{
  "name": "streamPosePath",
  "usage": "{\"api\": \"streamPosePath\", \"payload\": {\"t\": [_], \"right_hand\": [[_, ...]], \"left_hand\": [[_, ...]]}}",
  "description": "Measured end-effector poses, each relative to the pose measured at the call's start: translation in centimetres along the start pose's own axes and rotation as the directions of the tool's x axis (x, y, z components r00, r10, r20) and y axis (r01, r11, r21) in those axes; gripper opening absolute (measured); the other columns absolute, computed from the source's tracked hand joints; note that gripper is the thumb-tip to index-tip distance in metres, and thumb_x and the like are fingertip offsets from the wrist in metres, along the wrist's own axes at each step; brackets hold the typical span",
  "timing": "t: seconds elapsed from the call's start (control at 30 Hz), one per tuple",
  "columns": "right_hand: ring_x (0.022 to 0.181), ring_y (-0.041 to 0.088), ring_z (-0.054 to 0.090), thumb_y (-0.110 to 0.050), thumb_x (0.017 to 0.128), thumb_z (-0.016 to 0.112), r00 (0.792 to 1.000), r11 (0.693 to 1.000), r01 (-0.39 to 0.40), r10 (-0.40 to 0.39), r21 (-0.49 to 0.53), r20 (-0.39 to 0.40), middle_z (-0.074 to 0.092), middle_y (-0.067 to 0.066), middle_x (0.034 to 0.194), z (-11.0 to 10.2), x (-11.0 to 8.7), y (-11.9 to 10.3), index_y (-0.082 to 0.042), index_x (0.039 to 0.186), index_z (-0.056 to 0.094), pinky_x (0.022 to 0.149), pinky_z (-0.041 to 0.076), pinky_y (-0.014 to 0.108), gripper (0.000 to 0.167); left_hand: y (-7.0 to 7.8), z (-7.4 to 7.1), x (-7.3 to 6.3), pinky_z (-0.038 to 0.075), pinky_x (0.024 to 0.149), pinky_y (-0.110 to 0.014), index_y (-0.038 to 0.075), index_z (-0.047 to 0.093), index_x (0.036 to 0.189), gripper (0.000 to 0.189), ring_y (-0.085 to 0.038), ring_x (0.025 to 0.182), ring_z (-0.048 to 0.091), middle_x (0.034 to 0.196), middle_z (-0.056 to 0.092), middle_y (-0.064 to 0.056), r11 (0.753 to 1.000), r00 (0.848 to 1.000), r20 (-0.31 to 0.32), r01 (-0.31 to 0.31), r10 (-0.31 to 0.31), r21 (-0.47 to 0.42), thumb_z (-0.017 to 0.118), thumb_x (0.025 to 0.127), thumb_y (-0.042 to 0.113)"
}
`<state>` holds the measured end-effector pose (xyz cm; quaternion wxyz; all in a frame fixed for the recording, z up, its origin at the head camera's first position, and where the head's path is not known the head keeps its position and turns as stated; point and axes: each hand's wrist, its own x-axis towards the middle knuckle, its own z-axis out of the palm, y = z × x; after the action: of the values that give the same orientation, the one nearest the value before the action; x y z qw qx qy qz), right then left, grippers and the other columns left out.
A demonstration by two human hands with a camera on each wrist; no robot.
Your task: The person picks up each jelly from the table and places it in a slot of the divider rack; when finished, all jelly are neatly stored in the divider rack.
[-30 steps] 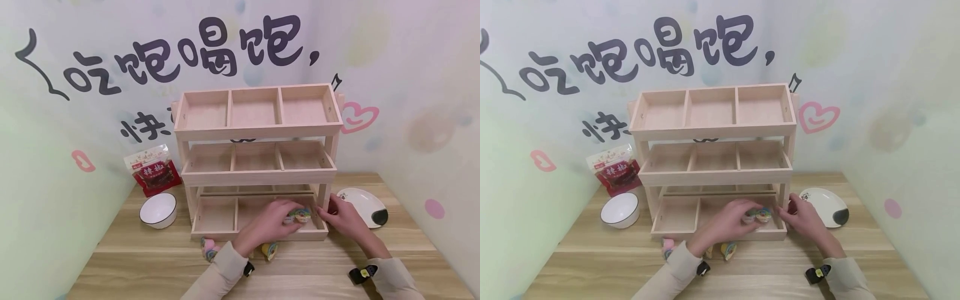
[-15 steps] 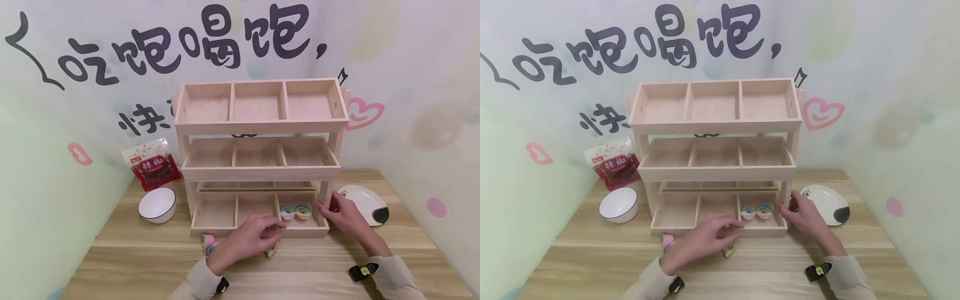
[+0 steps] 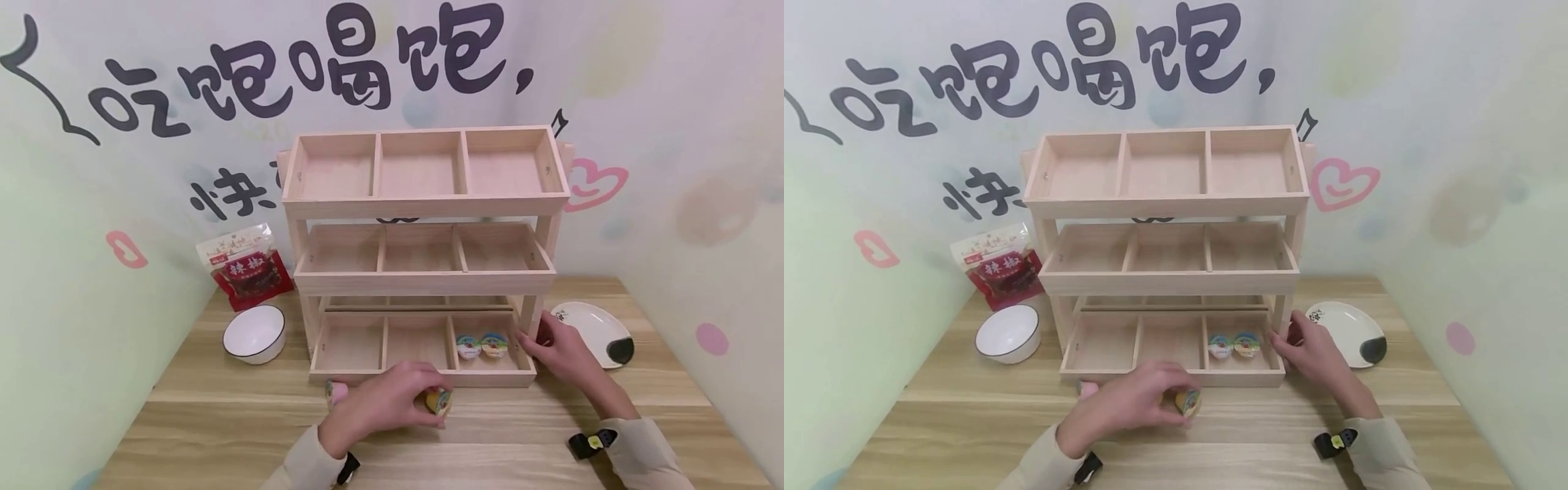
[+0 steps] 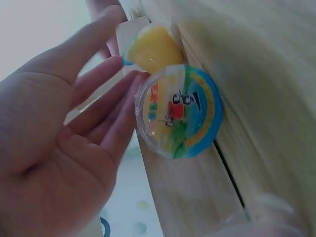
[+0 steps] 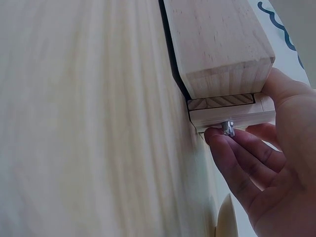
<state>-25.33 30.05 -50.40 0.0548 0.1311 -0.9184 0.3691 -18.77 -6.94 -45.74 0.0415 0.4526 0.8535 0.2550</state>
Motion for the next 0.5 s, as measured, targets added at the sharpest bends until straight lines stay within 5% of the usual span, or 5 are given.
{"api": "streamPosePath", "payload": {"t": [0.2,0.5], "right_hand": [[0.082,0.014,0.067,-0.028,0.104,0.075,1.0,1.0,0.003,-0.003,0.002,0.002,0.075,0.012,0.099,0.0,0.1,-0.1,-0.001,0.143,0.056,0.065,0.057,0.026,0.051],[0.079,0.014,0.064,-0.03,0.104,0.075,1.0,1.0,-0.009,0.009,0.0,0.005,0.073,0.009,0.095,-0.1,0.1,-0.1,-0.002,0.143,0.056,0.063,0.056,0.026,0.052]], "left_hand": [[0.5,0.5,0.0,0.046,0.092,-0.007,0.016,0.076,0.117,0.032,-0.003,0.102,0.067,0.114,0.075,0.007,0.995,0.999,0.029,-0.027,0.024,0.094,0.091,0.09,0.025],[0.5,1.4,0.2,0.045,0.084,-0.005,0.015,0.073,0.111,0.031,0.001,0.09,0.061,0.104,0.072,0.006,0.996,1.0,-0.018,-0.011,0.012,0.09,0.092,0.089,0.027]]}}
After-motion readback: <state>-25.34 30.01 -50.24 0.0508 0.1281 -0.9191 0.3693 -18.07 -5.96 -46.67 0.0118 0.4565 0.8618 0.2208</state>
